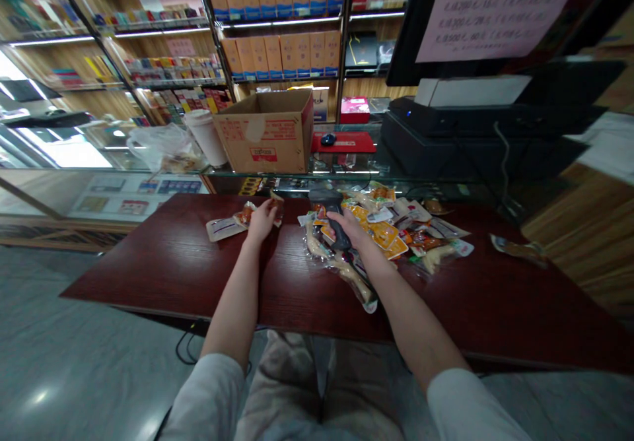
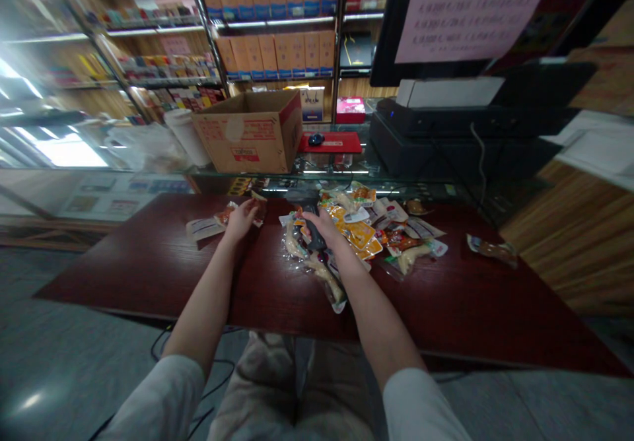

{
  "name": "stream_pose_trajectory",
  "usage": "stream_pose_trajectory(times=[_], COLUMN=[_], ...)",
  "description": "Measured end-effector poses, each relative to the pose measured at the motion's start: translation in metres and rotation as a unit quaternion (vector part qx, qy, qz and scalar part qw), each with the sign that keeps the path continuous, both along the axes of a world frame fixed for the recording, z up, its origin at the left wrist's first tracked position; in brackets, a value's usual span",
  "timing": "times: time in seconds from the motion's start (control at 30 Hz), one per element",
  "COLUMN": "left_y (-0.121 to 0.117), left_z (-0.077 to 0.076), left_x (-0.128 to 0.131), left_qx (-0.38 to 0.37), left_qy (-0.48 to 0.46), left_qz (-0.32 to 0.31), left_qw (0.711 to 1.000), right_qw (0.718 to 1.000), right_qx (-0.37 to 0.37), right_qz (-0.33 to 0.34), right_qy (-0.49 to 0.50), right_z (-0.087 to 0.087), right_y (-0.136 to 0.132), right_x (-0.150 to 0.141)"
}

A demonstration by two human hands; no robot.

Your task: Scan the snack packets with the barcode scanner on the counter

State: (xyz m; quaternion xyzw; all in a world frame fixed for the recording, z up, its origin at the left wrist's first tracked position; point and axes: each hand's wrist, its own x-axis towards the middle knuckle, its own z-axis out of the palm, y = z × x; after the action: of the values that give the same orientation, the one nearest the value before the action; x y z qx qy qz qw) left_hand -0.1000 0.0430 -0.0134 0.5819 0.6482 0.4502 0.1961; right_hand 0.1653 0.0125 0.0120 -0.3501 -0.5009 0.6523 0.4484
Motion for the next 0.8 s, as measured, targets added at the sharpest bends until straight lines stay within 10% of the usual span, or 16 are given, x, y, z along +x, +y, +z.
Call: stream_pose_trajectory(times=[0.13, 0.33, 0.57, 0.8], left_y=[-0.015, -0.011, -0.006, -0.001], left_z=[0.009, -0.011, -0.018, -0.014], left_x=[-0.014, -0.004, -0.029, 0.024], left_qx=[0.02, 0.044, -0.008, 0.0], left_qy=[0.173, 0.231, 0.244, 0.087], left_qz=[0.166, 0.012, 0.134, -0.116], left_qw=[0.971, 0.972, 0.96, 0.989], right_qw=[1.0, 1.0, 1.0, 0.999], right_qx=[-0.001, -0.002, -0.014, -0.025], right_qz=[-0.008, -0.015, -0.01, -0.017], right_qy=[0.004, 0.004, 0.016, 0.024], right_z=[0.001, 0.004, 0.002, 0.001], right_y=[-0.001, -0.003, -0.001, 0.001], right_x=[0.001, 0.0, 0.002, 0.002])
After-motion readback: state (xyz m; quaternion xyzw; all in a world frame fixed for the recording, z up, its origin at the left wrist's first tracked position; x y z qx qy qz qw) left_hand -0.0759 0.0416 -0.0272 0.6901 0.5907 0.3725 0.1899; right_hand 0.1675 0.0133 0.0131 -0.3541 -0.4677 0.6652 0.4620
